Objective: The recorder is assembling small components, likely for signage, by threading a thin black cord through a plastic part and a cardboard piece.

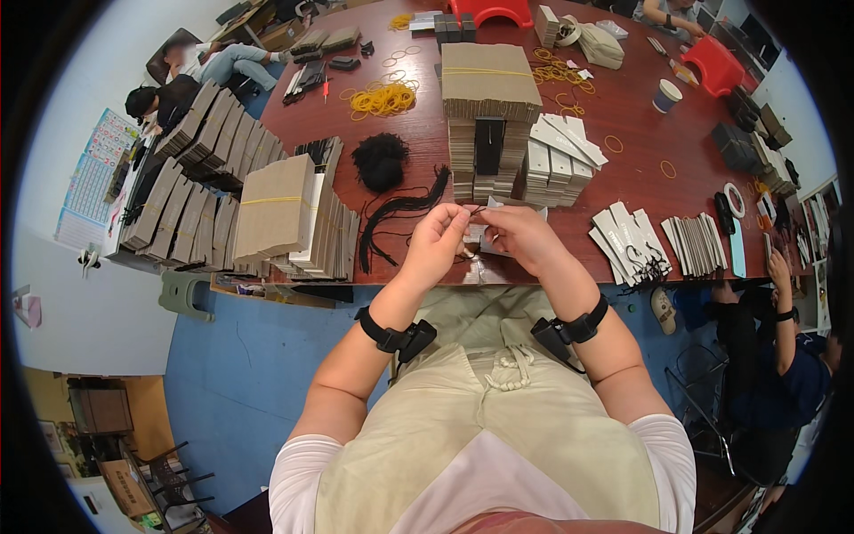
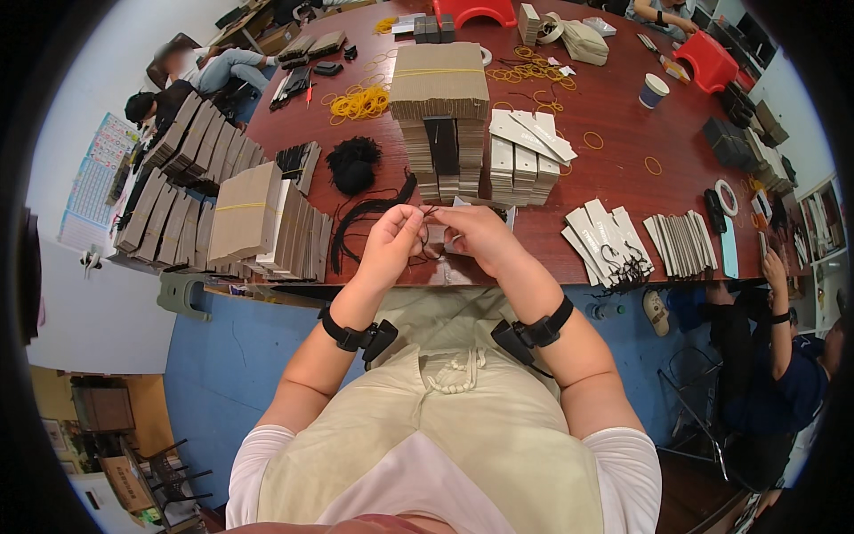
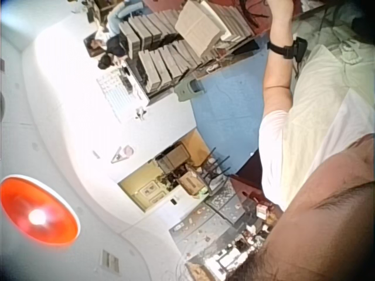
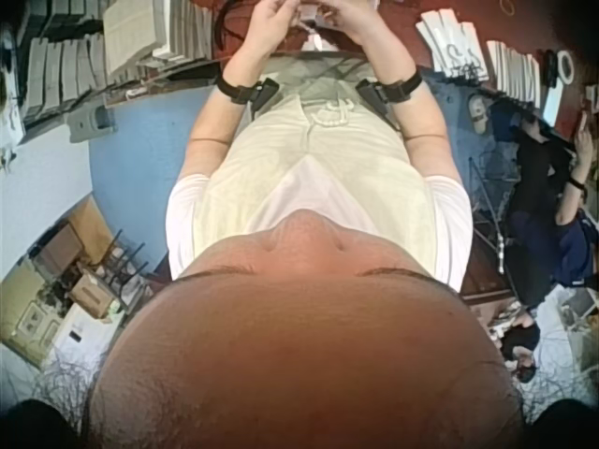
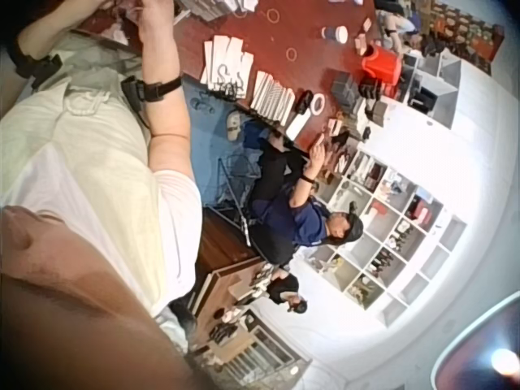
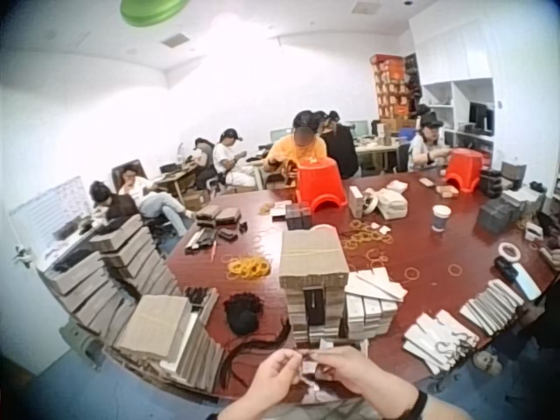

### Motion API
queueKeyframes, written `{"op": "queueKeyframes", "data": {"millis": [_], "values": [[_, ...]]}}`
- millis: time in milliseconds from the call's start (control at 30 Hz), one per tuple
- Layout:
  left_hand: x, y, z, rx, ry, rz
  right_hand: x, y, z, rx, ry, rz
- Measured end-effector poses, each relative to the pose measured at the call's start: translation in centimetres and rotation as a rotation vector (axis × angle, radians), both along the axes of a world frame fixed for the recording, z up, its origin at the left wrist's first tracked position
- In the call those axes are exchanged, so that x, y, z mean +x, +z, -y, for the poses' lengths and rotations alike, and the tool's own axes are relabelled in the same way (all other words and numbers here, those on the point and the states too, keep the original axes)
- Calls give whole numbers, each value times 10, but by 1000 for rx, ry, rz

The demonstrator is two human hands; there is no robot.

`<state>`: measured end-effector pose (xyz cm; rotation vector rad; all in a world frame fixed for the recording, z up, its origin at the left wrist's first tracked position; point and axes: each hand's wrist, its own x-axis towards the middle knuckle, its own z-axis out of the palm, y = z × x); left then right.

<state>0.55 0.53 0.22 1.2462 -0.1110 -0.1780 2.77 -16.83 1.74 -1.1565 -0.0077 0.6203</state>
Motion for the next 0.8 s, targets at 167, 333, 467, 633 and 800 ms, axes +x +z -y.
{"op": "queueKeyframes", "data": {"millis": [167,333,467,633,800], "values": [[3,-4,-2,-109,-34,-38,-2,-7,-4,-316,-158,461],[4,-5,-1,-181,-86,-64,-5,12,-3,-221,-112,398],[3,-1,2,-129,-74,-83,0,11,-1,-213,-82,319],[1,2,2,-57,-92,-66,5,-12,-6,226,-119,320],[2,10,-6,178,-244,54,4,-15,0,605,23,98]]}}
